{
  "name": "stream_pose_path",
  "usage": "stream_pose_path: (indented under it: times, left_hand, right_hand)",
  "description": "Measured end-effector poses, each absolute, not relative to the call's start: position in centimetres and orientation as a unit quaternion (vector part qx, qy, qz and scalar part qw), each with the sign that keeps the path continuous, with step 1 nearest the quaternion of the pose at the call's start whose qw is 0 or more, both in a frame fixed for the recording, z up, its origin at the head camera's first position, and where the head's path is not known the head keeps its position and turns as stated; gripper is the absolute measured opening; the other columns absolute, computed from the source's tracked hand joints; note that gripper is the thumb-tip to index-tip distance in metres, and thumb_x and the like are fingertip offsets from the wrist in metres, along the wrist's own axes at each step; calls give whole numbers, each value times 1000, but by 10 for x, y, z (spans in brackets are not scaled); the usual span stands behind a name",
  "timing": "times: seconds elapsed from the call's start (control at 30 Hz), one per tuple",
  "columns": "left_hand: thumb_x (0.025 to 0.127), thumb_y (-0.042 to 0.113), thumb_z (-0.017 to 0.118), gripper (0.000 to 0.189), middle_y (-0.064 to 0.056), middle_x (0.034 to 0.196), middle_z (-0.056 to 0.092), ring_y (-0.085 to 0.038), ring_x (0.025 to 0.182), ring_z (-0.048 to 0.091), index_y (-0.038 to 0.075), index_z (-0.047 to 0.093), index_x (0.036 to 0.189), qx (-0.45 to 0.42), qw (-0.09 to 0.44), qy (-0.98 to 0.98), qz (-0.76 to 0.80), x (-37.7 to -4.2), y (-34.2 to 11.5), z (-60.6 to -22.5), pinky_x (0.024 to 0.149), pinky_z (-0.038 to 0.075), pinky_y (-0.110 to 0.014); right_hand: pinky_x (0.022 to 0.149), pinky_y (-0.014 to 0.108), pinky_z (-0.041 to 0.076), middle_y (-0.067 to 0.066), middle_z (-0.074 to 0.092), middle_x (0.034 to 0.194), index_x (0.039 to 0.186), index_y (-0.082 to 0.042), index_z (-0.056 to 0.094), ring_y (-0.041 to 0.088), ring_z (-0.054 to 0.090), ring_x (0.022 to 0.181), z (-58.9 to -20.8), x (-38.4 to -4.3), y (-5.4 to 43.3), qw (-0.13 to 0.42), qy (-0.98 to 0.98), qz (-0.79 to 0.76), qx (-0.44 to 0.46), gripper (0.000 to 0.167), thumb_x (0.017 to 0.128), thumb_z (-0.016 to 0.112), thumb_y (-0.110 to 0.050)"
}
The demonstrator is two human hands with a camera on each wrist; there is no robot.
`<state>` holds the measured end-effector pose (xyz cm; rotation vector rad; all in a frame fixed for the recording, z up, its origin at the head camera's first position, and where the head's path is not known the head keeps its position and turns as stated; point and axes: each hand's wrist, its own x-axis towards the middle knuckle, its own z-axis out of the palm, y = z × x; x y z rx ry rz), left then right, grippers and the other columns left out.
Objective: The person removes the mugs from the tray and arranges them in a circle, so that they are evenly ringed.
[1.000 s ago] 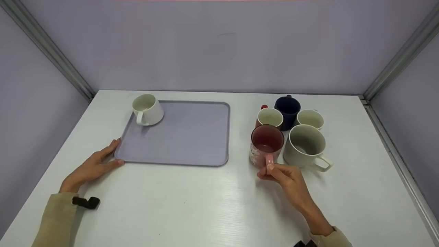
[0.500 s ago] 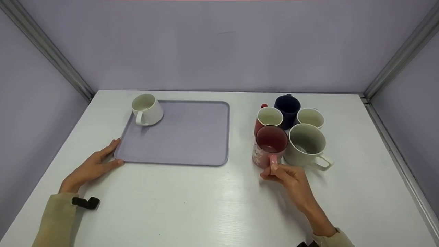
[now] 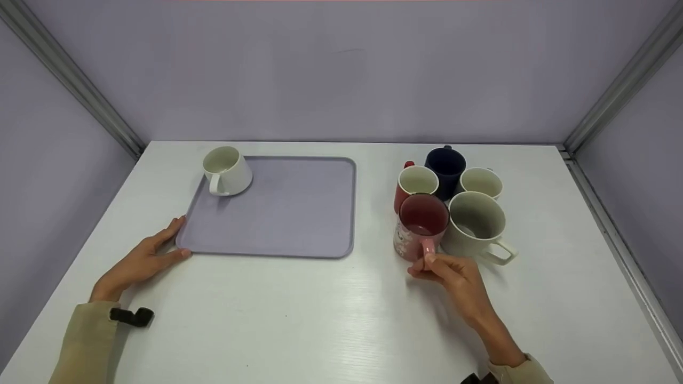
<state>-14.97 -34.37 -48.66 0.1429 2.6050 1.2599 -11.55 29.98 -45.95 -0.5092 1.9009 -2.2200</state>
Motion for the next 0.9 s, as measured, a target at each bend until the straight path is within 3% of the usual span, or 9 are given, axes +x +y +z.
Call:
stream_pose_path:
  times: [0.37, 0.67, 0.9]
  left_hand:
    - [104, 44, 70, 89, -19, 179, 5, -45, 166, -2, 18, 19, 172, 49, 123, 895, 427, -149, -343, -486, 131, 0, -69]
    - [104, 45, 70, 90, -18, 180, 4, -44, 166, -4, 17, 18, 172, 44, 126, 893, 431, -147, -345, -485, 131, 0, -69]
    - [104, 46, 70, 90, -17, 180, 4, -44, 166, -4, 17, 19, 172, 43, 123, 894, 429, -145, -346, -485, 131, -1, -69]
  right_hand:
    - [98, 33, 63, 18, 79, 105, 111, 29, 61, 25, 79, 100, -457, -117, 300, 75, 654, -738, -146, 39, 115, 35, 0]
    - [97, 35, 64, 15, 76, 102, 103, 23, 60, 25, 78, 100, -460, -120, 300, 73, 627, -754, -181, 35, 114, 34, 4]
    - [95, 35, 64, 16, 73, 99, 101, 25, 57, 25, 77, 97, -459, -122, 296, 70, 639, -752, -146, 35, 115, 36, 1]
